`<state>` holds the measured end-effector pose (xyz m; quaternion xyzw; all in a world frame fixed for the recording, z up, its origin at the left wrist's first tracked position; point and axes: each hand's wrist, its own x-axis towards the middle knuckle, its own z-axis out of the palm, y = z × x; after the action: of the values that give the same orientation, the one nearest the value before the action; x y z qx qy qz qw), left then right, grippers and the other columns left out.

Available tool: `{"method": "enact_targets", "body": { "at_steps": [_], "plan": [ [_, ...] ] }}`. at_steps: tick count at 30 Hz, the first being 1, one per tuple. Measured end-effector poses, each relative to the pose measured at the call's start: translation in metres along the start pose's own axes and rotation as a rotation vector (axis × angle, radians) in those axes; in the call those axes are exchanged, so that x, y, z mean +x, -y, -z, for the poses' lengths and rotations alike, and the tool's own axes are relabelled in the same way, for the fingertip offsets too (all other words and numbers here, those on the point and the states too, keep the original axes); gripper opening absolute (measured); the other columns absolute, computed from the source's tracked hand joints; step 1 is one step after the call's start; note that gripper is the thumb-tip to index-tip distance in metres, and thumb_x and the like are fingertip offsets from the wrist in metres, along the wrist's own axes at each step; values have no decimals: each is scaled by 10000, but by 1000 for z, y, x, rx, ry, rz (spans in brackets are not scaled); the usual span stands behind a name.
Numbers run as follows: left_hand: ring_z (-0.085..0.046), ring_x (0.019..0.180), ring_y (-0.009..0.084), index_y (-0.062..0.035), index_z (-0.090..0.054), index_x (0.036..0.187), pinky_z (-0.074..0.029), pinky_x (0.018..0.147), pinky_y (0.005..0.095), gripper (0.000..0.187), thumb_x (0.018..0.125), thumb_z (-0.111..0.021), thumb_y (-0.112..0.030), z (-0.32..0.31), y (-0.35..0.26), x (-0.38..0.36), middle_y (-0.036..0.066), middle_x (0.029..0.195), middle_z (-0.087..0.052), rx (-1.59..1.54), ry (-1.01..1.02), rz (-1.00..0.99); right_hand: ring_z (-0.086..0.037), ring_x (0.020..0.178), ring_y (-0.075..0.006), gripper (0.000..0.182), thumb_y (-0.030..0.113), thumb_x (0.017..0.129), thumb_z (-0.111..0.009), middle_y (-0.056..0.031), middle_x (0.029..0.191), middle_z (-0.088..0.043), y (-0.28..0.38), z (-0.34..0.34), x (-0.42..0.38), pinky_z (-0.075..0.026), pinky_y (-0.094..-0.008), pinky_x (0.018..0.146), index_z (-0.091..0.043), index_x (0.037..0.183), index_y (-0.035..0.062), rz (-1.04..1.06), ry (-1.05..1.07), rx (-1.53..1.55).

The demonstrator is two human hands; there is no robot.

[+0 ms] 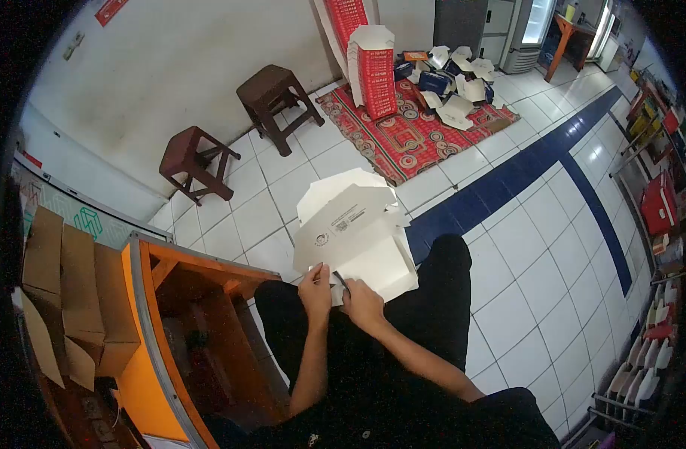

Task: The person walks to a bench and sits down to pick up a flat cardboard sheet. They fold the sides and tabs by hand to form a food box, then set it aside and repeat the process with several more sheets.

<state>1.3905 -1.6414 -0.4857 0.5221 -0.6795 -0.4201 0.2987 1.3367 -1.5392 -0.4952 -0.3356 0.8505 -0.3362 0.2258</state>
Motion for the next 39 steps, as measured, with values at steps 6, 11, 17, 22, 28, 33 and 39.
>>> {"method": "enact_targets", "body": {
  "at_steps": [6,11,17,22,28,33,39],
  "plan": [
    [-677,797,216,39,-659,1114,-527,726,318,356,901,-671,-246,-12,9,-29,166,909,-694,-84,114,-43,-609,883,-415,283,176,883,-574,-200,960,-606,-16,-4,8,-496,-512,741,-565,1142,62,114,-33,90],
    [-634,918,187,13,-627,1204,-517,799,313,371,914,-667,-215,-17,27,-21,153,981,-672,-375,190,125,-621,914,-389,424,115,817,-648,-217,975,-636,-8,10,16,-506,-445,790,-571,1224,25,183,89,198],
    [-682,893,188,32,-646,1177,-525,804,294,352,890,-672,-170,7,43,9,169,1017,-710,-137,146,21,-629,875,-313,394,217,845,-669,-194,929,-623,2,105,28,-494,-403,793,-600,1178,19,-121,-317,343],
    [-648,844,263,11,-654,1051,-495,764,373,240,864,-667,-138,11,15,2,145,953,-676,137,61,-160,-637,829,-295,342,263,868,-645,-186,922,-642,-77,89,79,-499,-384,762,-628,1099,11,-62,-500,226],
    [-627,777,308,-21,-631,938,-482,709,408,210,832,-689,-193,-25,-20,-22,141,854,-643,263,178,-552,-656,772,-284,253,227,854,-651,-157,822,-666,-75,71,80,-513,-366,728,-654,964,-1,-90,-338,393],
    [-683,730,319,8,-692,900,-531,713,389,277,810,-685,-254,-71,-17,-22,154,779,-700,168,545,-112,-683,671,-221,197,188,815,-675,-122,705,-677,-63,67,69,-522,-334,639,-656,843,-6,-94,-394,292],
    [-666,571,199,43,-710,856,-530,607,324,277,848,-639,-225,-80,6,-17,147,679,-689,-70,491,149,-687,668,-253,195,176,789,-684,-154,700,-671,-42,71,53,-526,-350,632,-645,807,-15,-216,-324,448]
  ]
}}
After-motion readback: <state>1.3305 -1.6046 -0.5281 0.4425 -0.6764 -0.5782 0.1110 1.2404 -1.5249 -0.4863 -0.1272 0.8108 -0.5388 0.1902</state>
